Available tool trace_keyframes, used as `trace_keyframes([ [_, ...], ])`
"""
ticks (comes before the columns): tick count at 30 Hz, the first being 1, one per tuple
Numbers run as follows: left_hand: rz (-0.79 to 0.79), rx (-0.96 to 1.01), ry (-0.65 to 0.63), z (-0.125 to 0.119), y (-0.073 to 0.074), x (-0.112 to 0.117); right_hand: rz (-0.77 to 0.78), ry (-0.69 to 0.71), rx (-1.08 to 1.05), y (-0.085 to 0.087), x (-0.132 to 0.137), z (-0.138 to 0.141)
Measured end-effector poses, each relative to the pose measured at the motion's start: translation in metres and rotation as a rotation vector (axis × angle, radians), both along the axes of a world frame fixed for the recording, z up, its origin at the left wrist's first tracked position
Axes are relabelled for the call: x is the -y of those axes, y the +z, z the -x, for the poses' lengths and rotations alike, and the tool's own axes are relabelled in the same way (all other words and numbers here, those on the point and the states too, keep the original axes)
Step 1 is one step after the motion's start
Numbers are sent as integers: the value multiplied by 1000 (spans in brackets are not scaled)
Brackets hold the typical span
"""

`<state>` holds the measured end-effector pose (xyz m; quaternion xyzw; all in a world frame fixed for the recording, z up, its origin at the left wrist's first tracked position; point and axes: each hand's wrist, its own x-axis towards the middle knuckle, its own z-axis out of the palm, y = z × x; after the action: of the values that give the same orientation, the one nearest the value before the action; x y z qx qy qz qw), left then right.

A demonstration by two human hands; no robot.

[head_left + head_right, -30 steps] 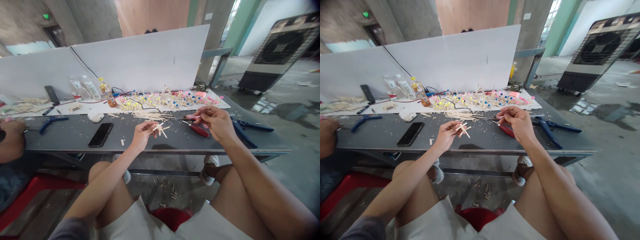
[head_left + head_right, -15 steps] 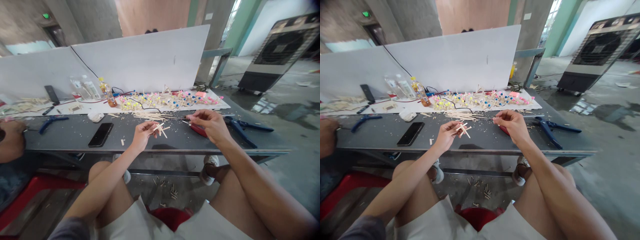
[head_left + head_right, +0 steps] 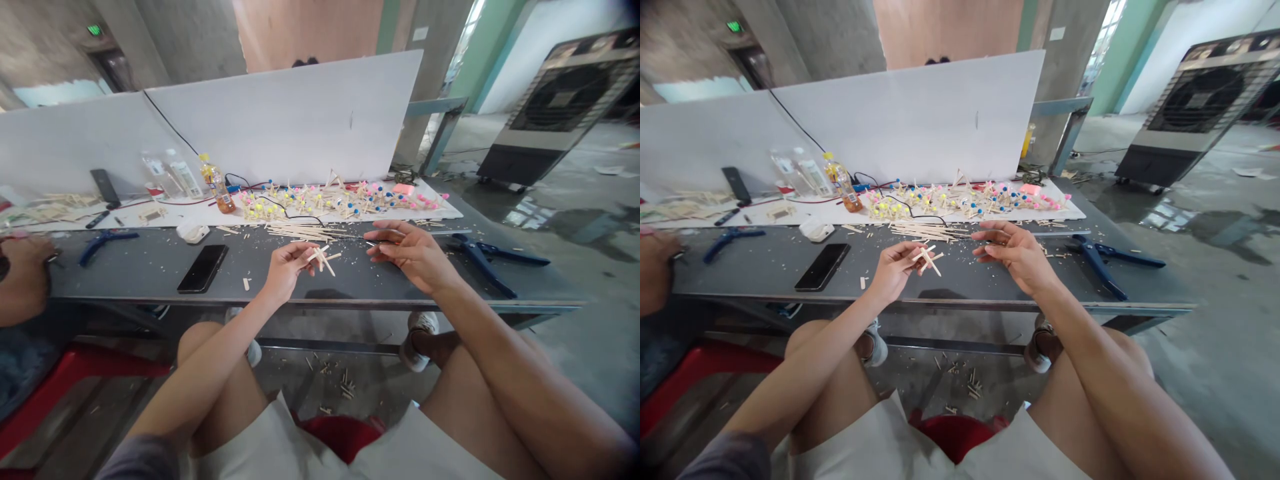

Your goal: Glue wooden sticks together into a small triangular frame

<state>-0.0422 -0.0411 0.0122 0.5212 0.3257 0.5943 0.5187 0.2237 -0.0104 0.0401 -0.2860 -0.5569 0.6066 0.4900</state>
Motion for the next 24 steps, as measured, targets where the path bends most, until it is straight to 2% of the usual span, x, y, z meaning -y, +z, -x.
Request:
trace_keyframes([
  [6, -16, -9, 0, -1, 0, 1, -150, -158, 211, -11, 3, 14],
  [9, -16, -11, 0, -3, 1, 3, -178, -88, 250, -12, 16, 30],
  [15, -7, -19, 35, -6, 0, 6, -134, 84, 273, -19, 36, 55],
  [19, -36, -42, 43, -6, 1, 7, -117, 103, 275, -23, 40, 60],
  [24, -76, -85, 57, -5, 3, 10, -101, 46, 276, -23, 41, 61],
])
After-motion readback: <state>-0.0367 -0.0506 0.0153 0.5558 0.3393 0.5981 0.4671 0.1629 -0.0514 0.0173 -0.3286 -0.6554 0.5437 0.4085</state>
